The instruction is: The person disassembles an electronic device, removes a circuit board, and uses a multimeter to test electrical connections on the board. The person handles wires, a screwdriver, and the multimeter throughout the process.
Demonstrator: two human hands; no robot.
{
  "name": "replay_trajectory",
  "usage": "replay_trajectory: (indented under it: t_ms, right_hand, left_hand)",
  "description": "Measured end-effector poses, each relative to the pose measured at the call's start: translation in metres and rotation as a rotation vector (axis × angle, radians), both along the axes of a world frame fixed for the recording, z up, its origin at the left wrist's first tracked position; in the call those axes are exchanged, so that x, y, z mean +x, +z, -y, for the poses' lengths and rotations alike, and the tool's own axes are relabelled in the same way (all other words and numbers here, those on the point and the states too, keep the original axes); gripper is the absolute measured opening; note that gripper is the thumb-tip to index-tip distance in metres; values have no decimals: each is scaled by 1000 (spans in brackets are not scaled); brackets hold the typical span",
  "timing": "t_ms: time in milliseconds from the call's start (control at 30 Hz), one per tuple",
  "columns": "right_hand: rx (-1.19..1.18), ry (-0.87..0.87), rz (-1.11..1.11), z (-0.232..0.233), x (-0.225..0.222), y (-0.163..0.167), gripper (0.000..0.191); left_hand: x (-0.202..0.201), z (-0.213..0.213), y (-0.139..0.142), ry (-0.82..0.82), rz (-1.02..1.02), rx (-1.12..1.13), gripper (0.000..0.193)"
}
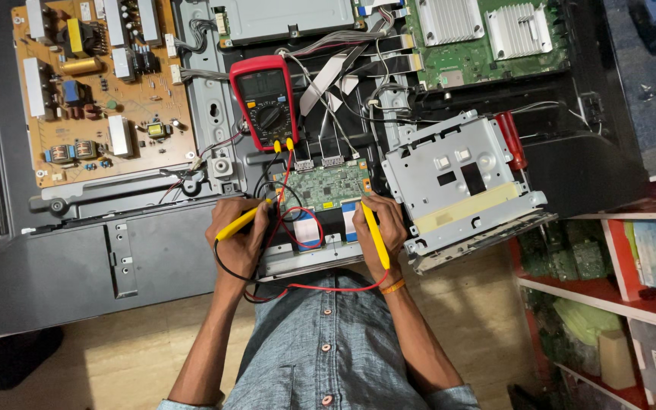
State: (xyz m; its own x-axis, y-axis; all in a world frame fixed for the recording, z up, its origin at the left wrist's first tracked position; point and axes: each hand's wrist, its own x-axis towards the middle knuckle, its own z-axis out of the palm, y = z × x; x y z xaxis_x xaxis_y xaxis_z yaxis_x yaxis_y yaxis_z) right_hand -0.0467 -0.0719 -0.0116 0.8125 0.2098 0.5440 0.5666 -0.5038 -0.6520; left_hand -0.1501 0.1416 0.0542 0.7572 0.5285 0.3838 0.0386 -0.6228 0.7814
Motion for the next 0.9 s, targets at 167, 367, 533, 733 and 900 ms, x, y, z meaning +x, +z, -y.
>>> replay_trajectory:
  t_ms: [167, 367, 533, 733, 900]
  right_hand:
    - [13, -34, -1, -2, 1, 0, 20]
    - [-11, -63, -8, -4, 1, 1, 19]
    - [6, -43, -9, -4, 1, 3, 19]
    - [6, -34, -26, -4, 1, 5, 17]
    - [-10, -28, -30, -3, 0, 4, 17]
  left_hand:
    - [0, 0, -2, 5, 10, -7, 9]
    - [0, 0, -4, -2, 19, 3, 8]
    - [0, 1, -4, 5, 11, 1, 8]
    - [0, 1, -2, -1, 19, -7, 8]
    - [0, 1, 1, -4, 9, 2, 8]
